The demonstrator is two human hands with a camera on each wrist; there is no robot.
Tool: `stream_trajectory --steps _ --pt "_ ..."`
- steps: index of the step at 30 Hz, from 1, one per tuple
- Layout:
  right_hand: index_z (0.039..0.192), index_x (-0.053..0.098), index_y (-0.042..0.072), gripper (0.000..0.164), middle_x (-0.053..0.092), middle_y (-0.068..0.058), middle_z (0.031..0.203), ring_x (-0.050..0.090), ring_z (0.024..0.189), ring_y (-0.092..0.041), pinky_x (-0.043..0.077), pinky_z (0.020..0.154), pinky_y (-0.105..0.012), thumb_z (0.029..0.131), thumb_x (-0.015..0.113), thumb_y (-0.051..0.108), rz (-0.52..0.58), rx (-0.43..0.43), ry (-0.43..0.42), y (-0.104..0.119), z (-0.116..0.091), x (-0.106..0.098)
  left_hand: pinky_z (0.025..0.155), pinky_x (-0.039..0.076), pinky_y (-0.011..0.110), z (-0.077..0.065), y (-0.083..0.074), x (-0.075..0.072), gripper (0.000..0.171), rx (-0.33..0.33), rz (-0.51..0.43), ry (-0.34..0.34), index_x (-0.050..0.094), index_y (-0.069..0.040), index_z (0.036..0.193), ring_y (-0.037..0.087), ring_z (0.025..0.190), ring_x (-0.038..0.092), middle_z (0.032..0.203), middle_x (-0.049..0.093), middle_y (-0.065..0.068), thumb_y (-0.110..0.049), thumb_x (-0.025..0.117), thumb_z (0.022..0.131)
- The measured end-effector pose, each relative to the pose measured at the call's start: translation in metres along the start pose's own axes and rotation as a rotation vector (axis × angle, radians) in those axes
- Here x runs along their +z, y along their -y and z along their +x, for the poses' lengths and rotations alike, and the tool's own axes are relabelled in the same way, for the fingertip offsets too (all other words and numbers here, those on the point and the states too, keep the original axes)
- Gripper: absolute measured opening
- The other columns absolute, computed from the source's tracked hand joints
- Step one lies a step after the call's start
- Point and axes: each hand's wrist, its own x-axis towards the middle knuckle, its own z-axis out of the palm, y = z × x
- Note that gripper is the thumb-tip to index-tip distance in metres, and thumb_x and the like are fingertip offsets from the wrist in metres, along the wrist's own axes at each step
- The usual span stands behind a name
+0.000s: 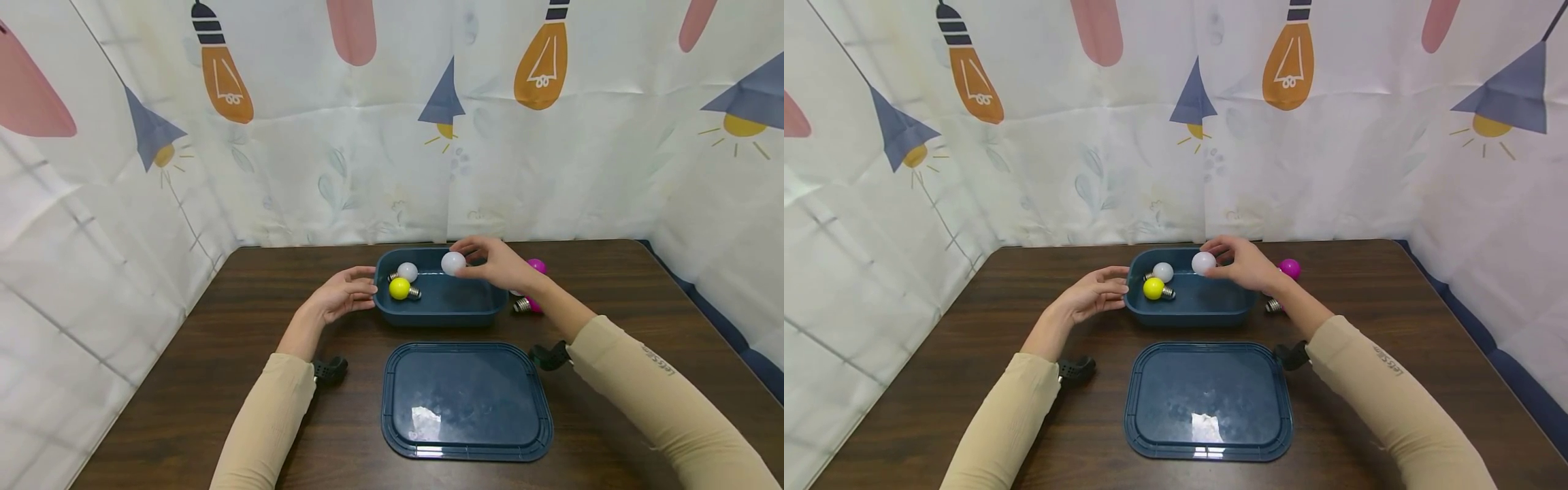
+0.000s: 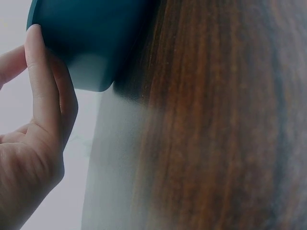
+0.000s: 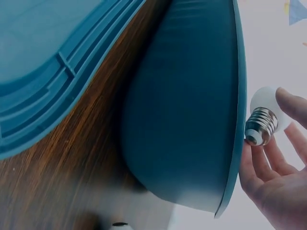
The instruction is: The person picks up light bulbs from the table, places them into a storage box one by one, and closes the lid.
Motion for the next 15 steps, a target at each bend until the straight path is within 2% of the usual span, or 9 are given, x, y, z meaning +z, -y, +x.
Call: stream_trajectory --steps 10,15 --pt "0.141 0.057 0.004 0.053 0.059 -0.016 0.132 0.06 0.116 -0.034 0.054 0.091 -0.049 0.094 0.078 0.014 -0.009 -0.018 -0.001 0.0 0.004 0.007 0.083 0.061 0.03 0.0 0.0 -0.001 0.061 0.007 0.003 0.015 0.034 -0.003 0.156 0.018 0.087 0.069 0.129 0.055 0.02 0.001 0.061 0.101" --pt "0.134 0.062 0.004 0.046 0.061 -0.015 0.128 0.061 0.113 -0.034 0.054 0.089 -0.046 0.092 0.08 0.013 -0.006 -0.03 -0.014 -0.001 0.005 0.011 0.083 0.061 0.03 0.0 0.001 -0.001 0.061 0.01 0.007 0.016 0.034 -0.003 0.156 0.018 0.089 0.069 0.13 0.055 0.021 0.0 0.061 0.101"
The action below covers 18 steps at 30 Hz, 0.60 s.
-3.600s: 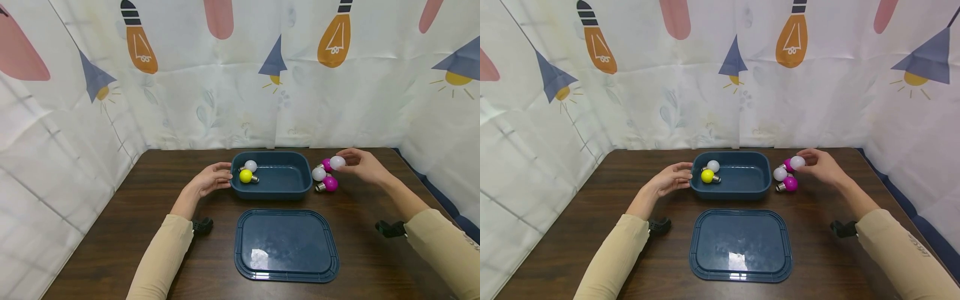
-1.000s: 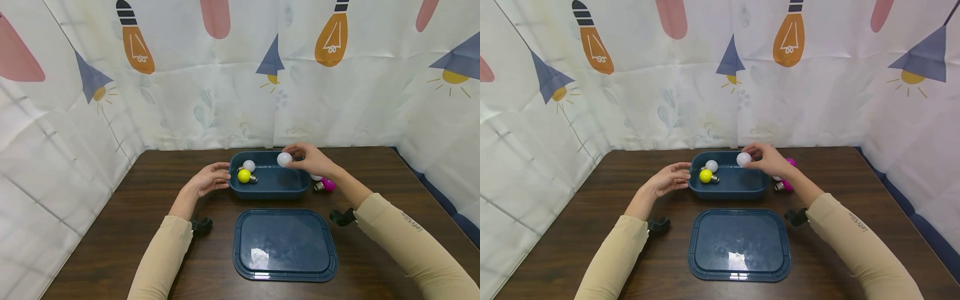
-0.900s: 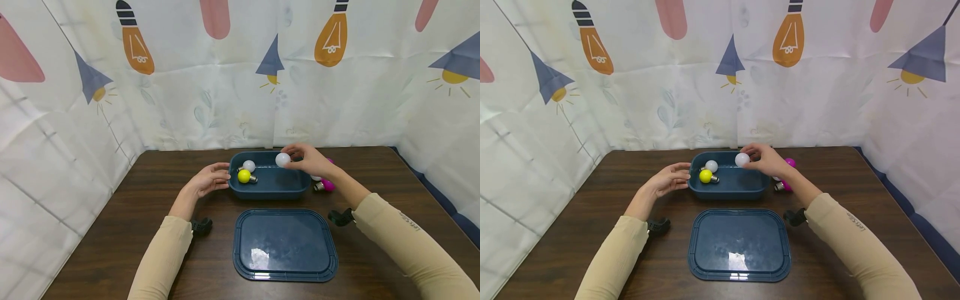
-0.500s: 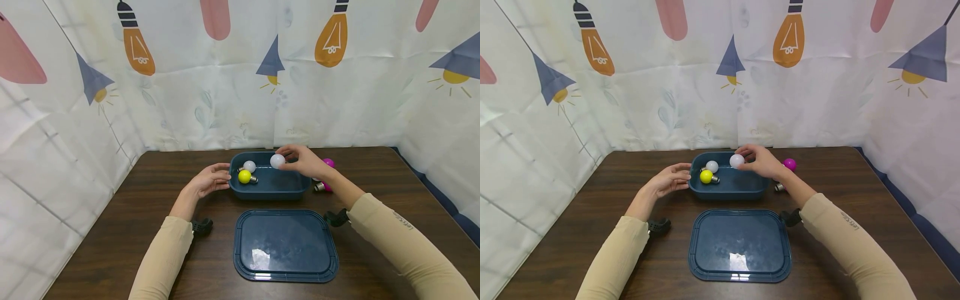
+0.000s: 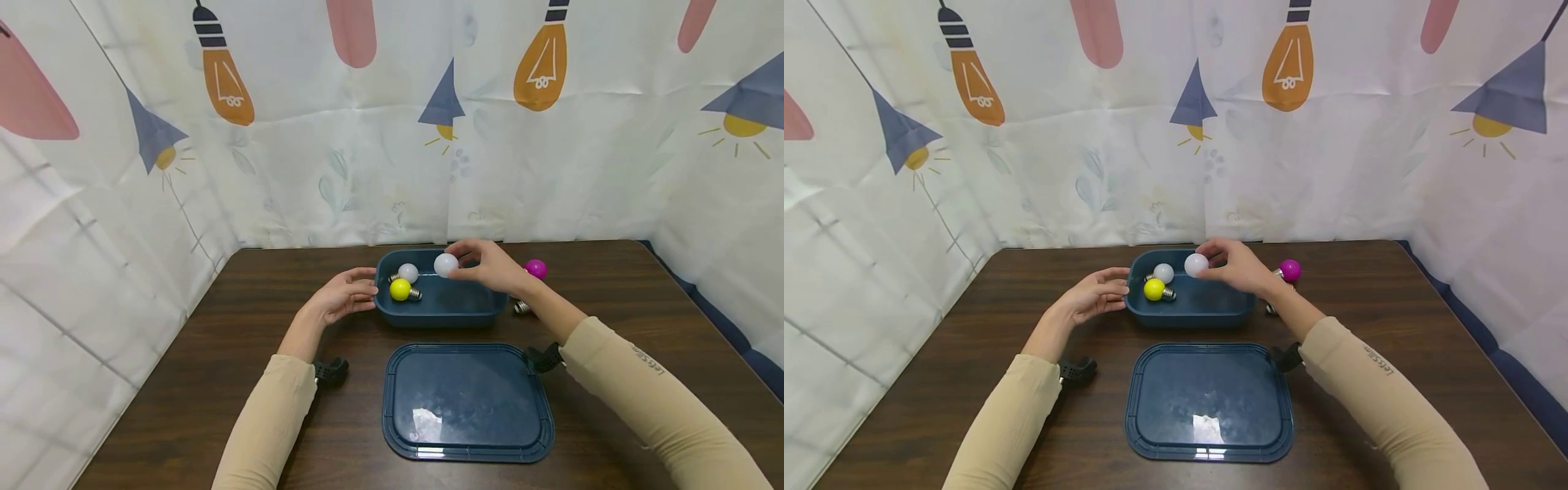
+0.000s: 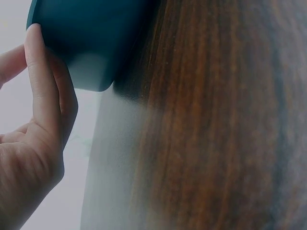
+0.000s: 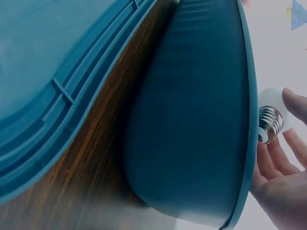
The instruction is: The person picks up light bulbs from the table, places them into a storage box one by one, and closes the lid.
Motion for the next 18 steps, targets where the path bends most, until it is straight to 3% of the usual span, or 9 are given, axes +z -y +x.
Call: stream_trajectory --steps 18 --pt "0.131 0.064 0.006 0.044 0.063 -0.013 0.125 0.063 0.11 -0.031 0.055 0.09 -0.046 0.091 0.081 0.012 0.063 -0.006 0.009 0.001 0.006 0.019 0.085 0.061 0.033 0.0 0.001 0.0 0.058 0.0 -0.002 -0.013 0.039 -0.005 0.154 0.02 0.09 0.07 0.124 0.058 0.02 0.0 0.062 0.101"
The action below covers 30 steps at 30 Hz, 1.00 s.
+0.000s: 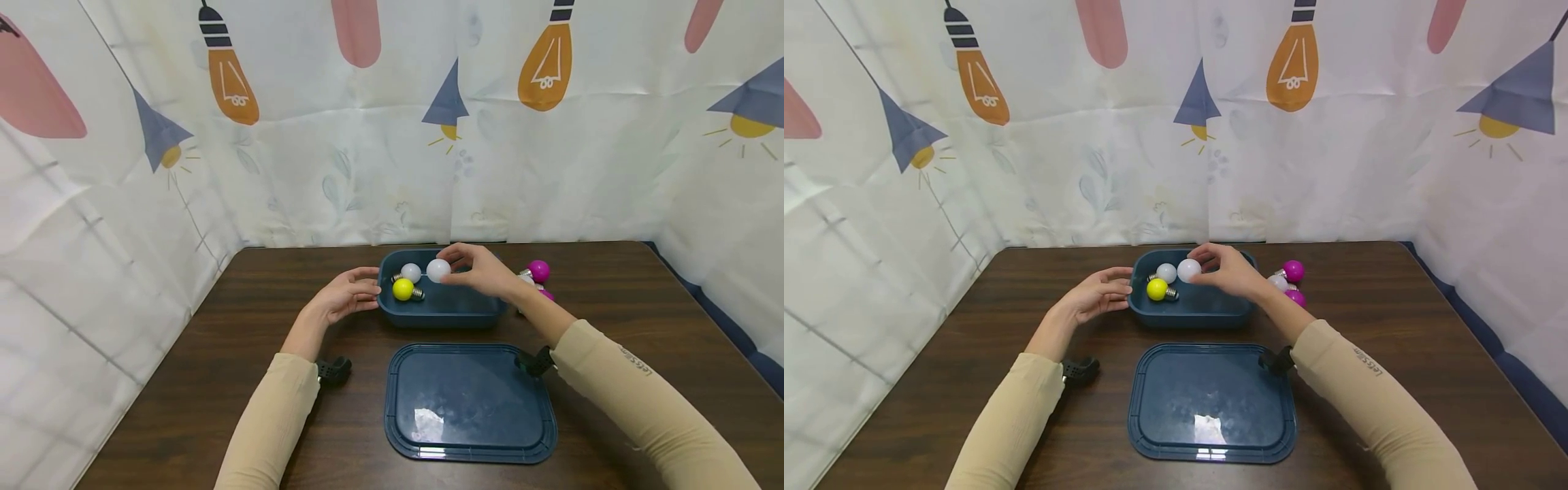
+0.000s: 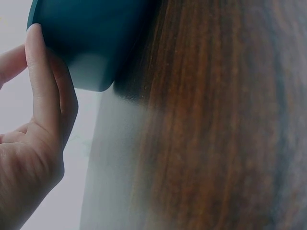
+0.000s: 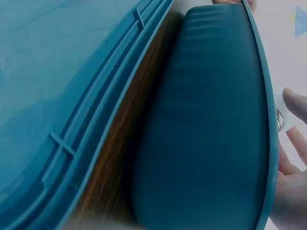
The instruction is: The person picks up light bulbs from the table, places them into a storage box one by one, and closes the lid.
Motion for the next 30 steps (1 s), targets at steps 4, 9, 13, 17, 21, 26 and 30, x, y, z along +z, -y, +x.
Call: stream_trajectory --steps 4,9,13,17,21,26,30 --pt "0.132 0.064 0.005 0.045 0.063 -0.014 0.126 0.062 0.111 -0.032 0.055 0.091 -0.046 0.091 0.081 0.014 0.013 0.002 0.02 0.0 0.001 0.004 0.085 0.061 0.032 0.001 0.0 0.0 0.059 0.005 0.001 0.005 0.038 -0.005 0.155 0.019 0.091 0.069 0.132 0.055 0.022 0.001 0.061 0.101" --pt "0.132 0.063 0.004 0.045 0.063 -0.016 0.126 0.062 0.111 -0.033 0.054 0.093 -0.048 0.092 0.081 0.015 0.015 -0.004 0.032 0.0 0.002 0.01 0.084 0.061 0.031 0.001 0.001 -0.001 0.061 0.012 0.0 0.011 0.035 -0.004 0.156 0.019 0.09 0.069 0.131 0.054 0.022 0.001 0.061 0.101" --pt "0.132 0.063 0.004 0.044 0.063 -0.015 0.126 0.063 0.11 -0.032 0.054 0.093 -0.047 0.092 0.08 0.013 0.009 -0.013 0.045 -0.002 0.003 0.014 0.084 0.061 0.03 0.001 0.002 -0.001 0.063 0.013 -0.003 0.014 0.034 -0.003 0.157 0.018 0.089 0.069 0.129 0.055 0.02 0.001 0.061 0.101" --pt "0.131 0.064 0.005 0.043 0.063 -0.014 0.127 0.063 0.11 -0.032 0.055 0.093 -0.046 0.093 0.079 0.013 0.006 -0.01 0.055 -0.002 0.004 0.018 0.084 0.061 0.031 0.0 0.001 0.0 0.063 0.005 -0.01 0.01 0.034 -0.003 0.157 0.019 0.091 0.069 0.129 0.055 0.02 0.001 0.061 0.1" --pt "0.131 0.064 0.006 0.042 0.062 -0.014 0.129 0.063 0.11 -0.031 0.056 0.092 -0.045 0.093 0.079 0.013 0.007 -0.011 0.061 -0.002 0.005 0.022 0.084 0.061 0.031 0.0 0.001 0.0 0.063 0.001 -0.016 0.005 0.034 -0.004 0.157 0.02 0.091 0.069 0.131 0.055 0.02 0.002 0.062 0.1" --pt "0.132 0.064 0.005 0.043 0.062 -0.015 0.131 0.064 0.109 -0.031 0.055 0.093 -0.045 0.092 0.079 0.012 0.014 -0.033 0.08 -0.007 0.008 0.028 0.083 0.061 0.03 0.0 0.002 -0.001 0.062 0.005 -0.015 0.007 0.035 -0.004 0.156 0.02 0.091 0.069 0.13 0.056 0.02 0.002 0.061 0.1" --pt "0.13 0.065 0.004 0.042 0.063 -0.014 0.13 0.064 0.107 -0.03 0.054 0.094 -0.044 0.092 0.079 0.012 0.013 -0.043 0.089 -0.008 0.01 0.034 0.082 0.061 0.03 0.001 0.002 -0.001 0.061 0.01 -0.015 0.011 0.035 -0.004 0.156 0.019 0.089 0.069 0.127 0.058 0.018 0.002 0.061 0.1"
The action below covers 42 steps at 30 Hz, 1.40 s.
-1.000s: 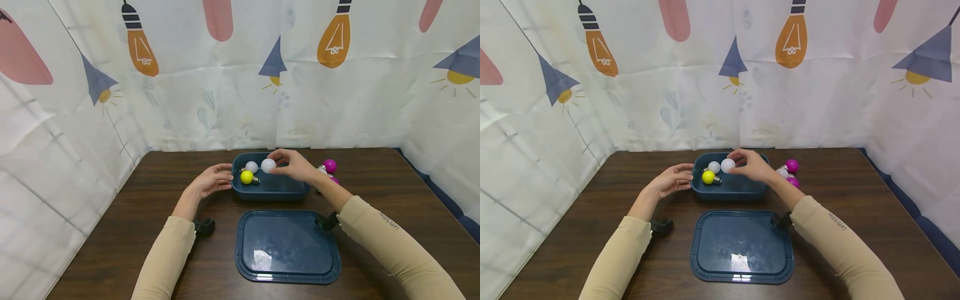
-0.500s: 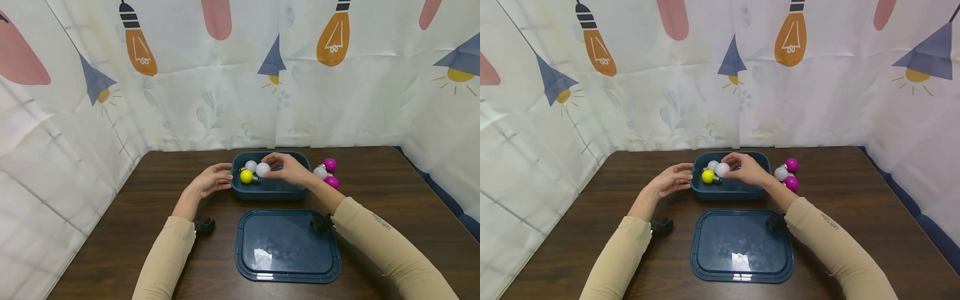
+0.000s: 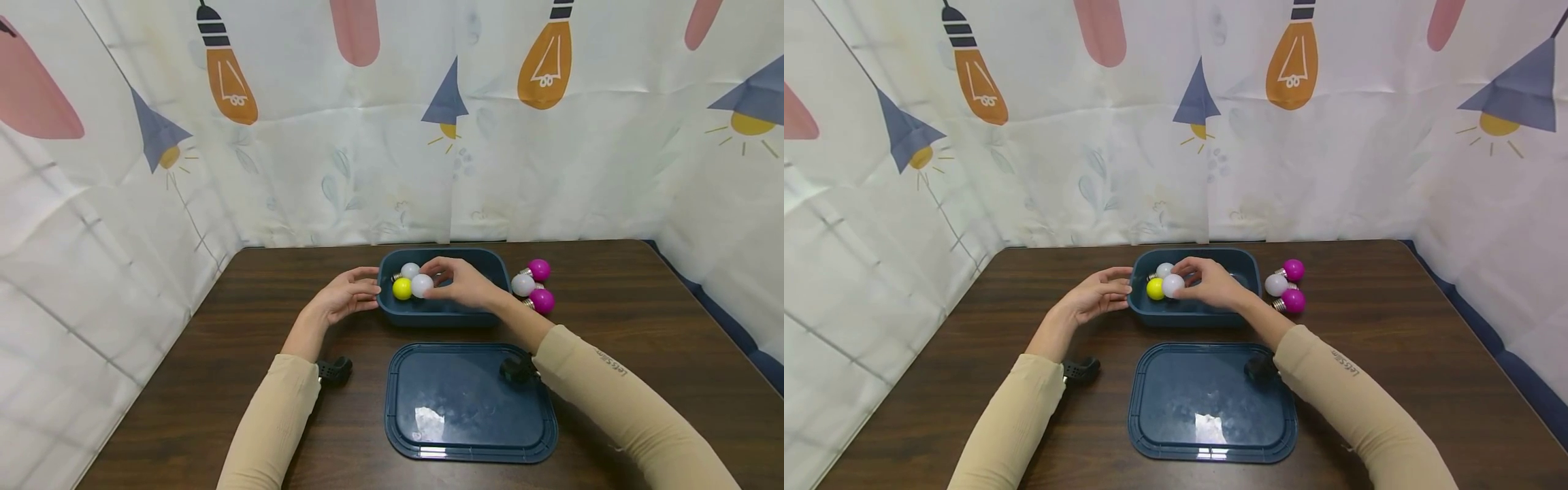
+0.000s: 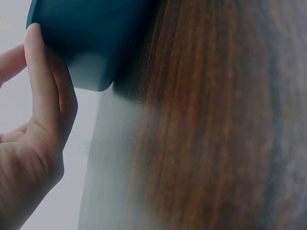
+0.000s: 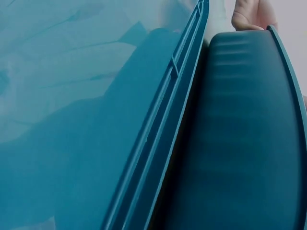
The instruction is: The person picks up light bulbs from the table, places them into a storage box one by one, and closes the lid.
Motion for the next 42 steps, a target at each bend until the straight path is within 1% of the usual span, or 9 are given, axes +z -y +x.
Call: stream_trajectory --steps 10,15,22,28,36,42 --pt "0.127 0.066 0.005 0.038 0.065 -0.012 0.127 0.064 0.108 -0.029 0.056 0.093 -0.042 0.092 0.079 0.01 0.026 0.002 0.021 0.001 0.005 0.009 0.082 0.061 0.029 0.001 0.001 0.001 0.06 0.0 -0.005 0.004 0.035 -0.003 0.156 0.018 0.088 0.069 0.127 0.057 0.019 0.002 0.06 0.101" --pt "0.127 0.065 0.003 0.038 0.064 -0.014 0.128 0.064 0.109 -0.029 0.056 0.094 -0.042 0.092 0.079 0.012 0.016 -0.012 0.04 0.002 0.008 0.011 0.082 0.061 0.03 0.001 0.001 0.0 0.06 0.006 -0.008 0.004 0.035 -0.003 0.155 0.018 0.089 0.069 0.126 0.058 0.019 0.002 0.06 0.101" --pt "0.127 0.065 0.004 0.039 0.064 -0.014 0.128 0.064 0.108 -0.028 0.056 0.093 -0.04 0.093 0.079 0.014 0.006 -0.009 0.06 0.003 0.012 0.015 0.082 0.061 0.029 0.001 0.001 0.0 0.061 0.007 -0.01 0.015 0.033 -0.003 0.156 0.018 0.09 0.069 0.128 0.057 0.02 0.002 0.059 0.101" --pt "0.127 0.065 0.002 0.04 0.065 -0.015 0.126 0.065 0.106 -0.029 0.056 0.094 -0.041 0.092 0.079 0.014 -0.008 -0.023 0.077 0.004 0.014 0.02 0.081 0.061 0.029 0.001 0.002 -0.001 0.06 0.008 -0.012 0.017 0.033 -0.003 0.156 0.017 0.089 0.069 0.124 0.058 0.017 0.002 0.059 0.102" --pt "0.128 0.064 0.003 0.04 0.065 -0.013 0.126 0.065 0.106 -0.027 0.054 0.098 -0.042 0.092 0.079 0.013 -0.007 -0.01 0.096 0.002 0.019 0.023 0.079 0.061 0.029 0.002 0.002 -0.001 0.057 0.001 -0.029 0.008 0.037 -0.004 0.154 0.018 0.087 0.069 0.118 0.061 0.014 0.002 0.059 0.102" --pt "0.127 0.064 0.002 0.039 0.064 -0.013 0.124 0.065 0.105 -0.028 0.054 0.097 -0.042 0.092 0.079 0.015 -0.025 -0.016 0.115 0.003 0.022 0.026 0.081 0.061 0.029 0.002 0.002 -0.002 0.058 0.002 -0.019 0.017 0.035 -0.002 0.155 0.017 0.088 0.068 0.118 0.061 0.013 0.001 0.059 0.102"
